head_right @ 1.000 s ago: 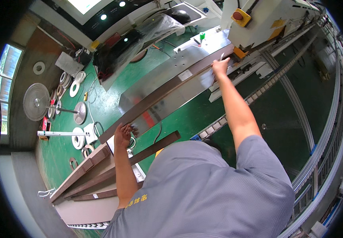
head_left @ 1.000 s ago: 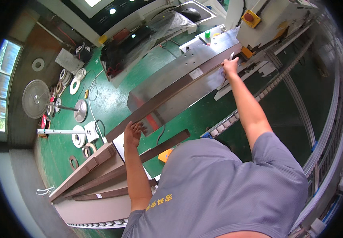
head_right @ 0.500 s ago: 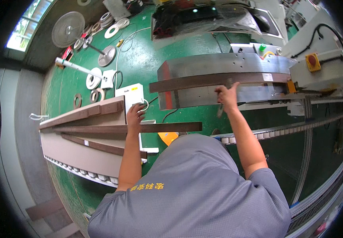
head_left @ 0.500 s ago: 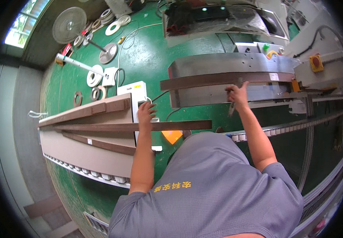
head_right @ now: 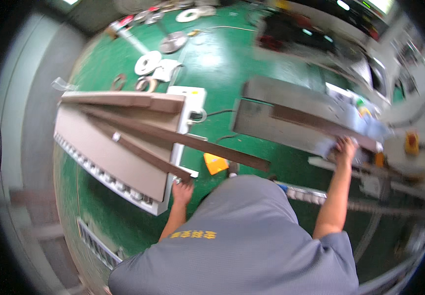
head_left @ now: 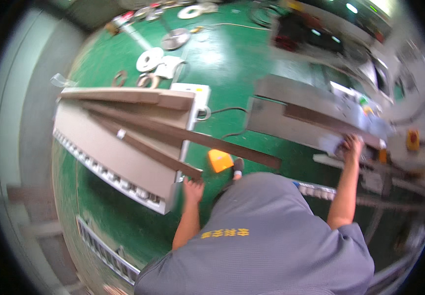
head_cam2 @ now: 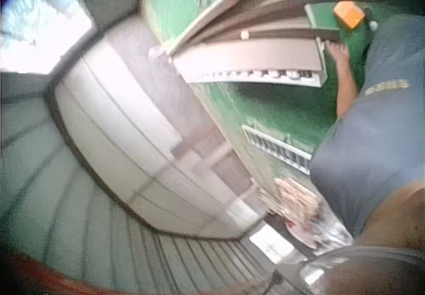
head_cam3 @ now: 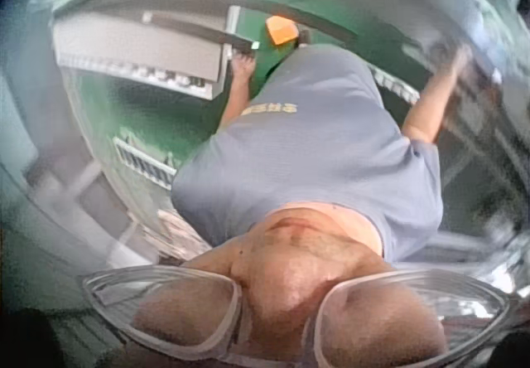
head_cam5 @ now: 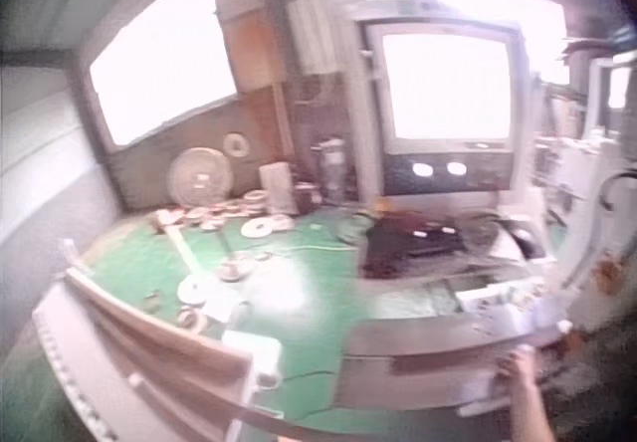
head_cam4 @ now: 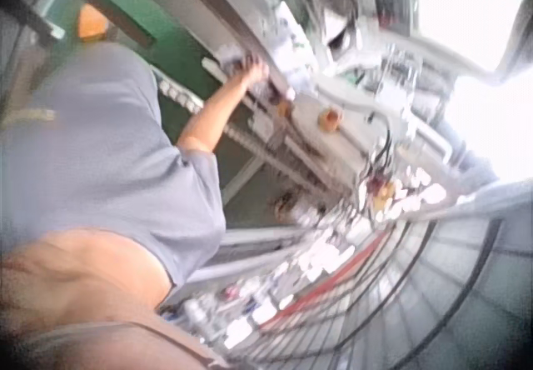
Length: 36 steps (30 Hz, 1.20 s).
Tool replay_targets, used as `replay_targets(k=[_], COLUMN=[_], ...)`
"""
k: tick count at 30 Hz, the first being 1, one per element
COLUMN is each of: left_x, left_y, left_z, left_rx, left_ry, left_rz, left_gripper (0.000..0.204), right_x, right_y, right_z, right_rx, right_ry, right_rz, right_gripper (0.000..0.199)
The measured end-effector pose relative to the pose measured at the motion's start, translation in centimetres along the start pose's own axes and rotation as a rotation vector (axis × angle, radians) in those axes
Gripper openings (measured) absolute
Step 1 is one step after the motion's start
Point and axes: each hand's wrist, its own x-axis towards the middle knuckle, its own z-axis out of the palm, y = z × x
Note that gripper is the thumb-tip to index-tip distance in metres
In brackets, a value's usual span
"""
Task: The person picks up long wooden boards one at a time from a table and feeds them into a woodworking machine.
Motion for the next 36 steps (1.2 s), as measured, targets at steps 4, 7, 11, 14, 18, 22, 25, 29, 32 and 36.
replay_targets(k=[4,7,11,14,18,22,25,29,32,36], left_x=[-2.0,-3.8,-6.6,-14.9,-28.2,-36.2,-38.3,-40.3,-40.5,-40.0], left_y=[-1.7,0.5,8.3,15.8,18.9,16.7,14.2,12.5,12.3,12.1], left_z=[6.1,6.8,2.3,5.9,14.9,24.2,29.0,31.0,31.1,30.7], left_rx=[0.022,-0.100,-0.244,-0.023,0.964,1.291,1.239,1.184,1.149,1.140], left_ry=[-0.025,0.140,0.178,0.362,0.803,0.316,-0.011,-0.152,-0.153,-0.155], left_rz=[0.225,0.418,0.767,1.140,1.921,2.447,2.626,2.651,2.672,2.670], left_gripper=[0.011,0.018,0.008,0.007,0.021,0.029,0.032,0.032,0.032,0.033], right_x=[1.9,-2.5,-12.3,-22.5,-35.6,-43.6,-48.8,-51.5,-51.7,-51.1], right_y=[1.5,3.7,5.3,4.2,-2.1,-4.4,-6.4,-8.1,-8.8,-9.6], right_z=[-3.1,3.5,14.7,22.5,30.3,35.7,37.9,38.2,38.0,37.3], right_rx=[0.192,0.206,0.128,-0.156,-0.406,-0.272,0.024,0.422,0.465,0.333], right_ry=[-0.309,-0.243,-0.353,-0.713,-1.288,-1.764,-1.814,-1.765,-1.768,-1.797], right_rz=[-0.038,-0.020,0.245,0.356,0.239,-0.378,-0.745,-0.930,-0.968,-0.966], right_gripper=[0.012,0.012,0.014,0.019,0.043,0.059,0.067,0.068,0.065,0.062])
